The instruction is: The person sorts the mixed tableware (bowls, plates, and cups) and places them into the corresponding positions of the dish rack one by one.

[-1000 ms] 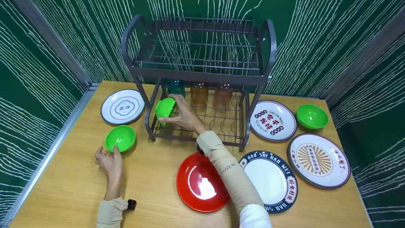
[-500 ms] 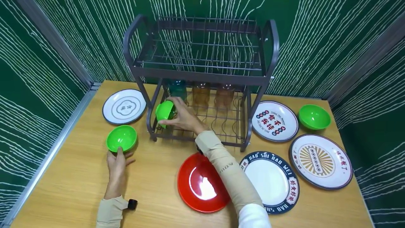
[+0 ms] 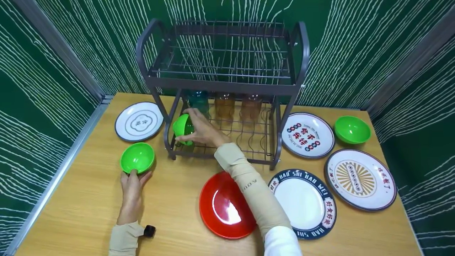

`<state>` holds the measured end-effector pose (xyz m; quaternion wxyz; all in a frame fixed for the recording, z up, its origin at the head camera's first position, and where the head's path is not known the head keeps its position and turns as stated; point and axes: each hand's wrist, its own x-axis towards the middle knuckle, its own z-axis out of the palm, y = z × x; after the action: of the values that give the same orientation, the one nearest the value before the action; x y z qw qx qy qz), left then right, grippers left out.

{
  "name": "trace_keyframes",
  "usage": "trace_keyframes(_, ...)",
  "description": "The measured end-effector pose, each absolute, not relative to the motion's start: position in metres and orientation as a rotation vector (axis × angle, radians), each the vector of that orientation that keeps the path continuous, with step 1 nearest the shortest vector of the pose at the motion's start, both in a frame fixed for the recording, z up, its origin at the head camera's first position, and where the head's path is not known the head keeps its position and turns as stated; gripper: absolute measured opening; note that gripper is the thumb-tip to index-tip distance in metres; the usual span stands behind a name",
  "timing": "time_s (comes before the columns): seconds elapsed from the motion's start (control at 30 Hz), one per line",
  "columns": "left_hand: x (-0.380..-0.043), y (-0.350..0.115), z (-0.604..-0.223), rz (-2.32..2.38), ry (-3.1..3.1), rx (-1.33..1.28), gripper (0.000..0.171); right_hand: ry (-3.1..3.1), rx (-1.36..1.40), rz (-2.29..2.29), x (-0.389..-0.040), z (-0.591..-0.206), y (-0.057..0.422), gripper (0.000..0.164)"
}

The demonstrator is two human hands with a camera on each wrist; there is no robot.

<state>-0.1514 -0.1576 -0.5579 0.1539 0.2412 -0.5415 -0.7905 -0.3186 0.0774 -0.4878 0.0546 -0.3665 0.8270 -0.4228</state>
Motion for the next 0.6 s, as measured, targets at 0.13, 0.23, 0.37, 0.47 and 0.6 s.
trace_keyframes(0.13, -0.1506, -0.1571, -0.5573, -2.259, -1.548, 0.674, 0.058, 2.542, -1.122, -1.220, -0.3190, -0.4866, 0.0774, 0.083)
trace_keyframes(0.23, -0.1504, -0.1571, -0.5570, -2.251, -1.550, 0.663, 0.058, 2.548, -1.096, -1.191, -0.3191, -0.4856, 0.0767, 0.085)
trace_keyframes(0.37, -0.1498, -0.1569, -0.5568, -2.223, -1.563, 0.683, 0.057, 2.549, -1.064, -1.136, -0.3191, -0.4843, 0.0739, 0.090)
trace_keyframes(0.47, -0.1490, -0.1569, -0.5563, -2.210, -1.575, 0.702, 0.056, 2.562, -1.038, -1.086, -0.3189, -0.4831, 0.0718, 0.096)
trace_keyframes(0.6, -0.1493, -0.1573, -0.5561, -2.166, -1.595, 0.706, 0.053, 2.569, -1.009, -1.059, -0.3183, -0.4813, 0.0704, 0.101)
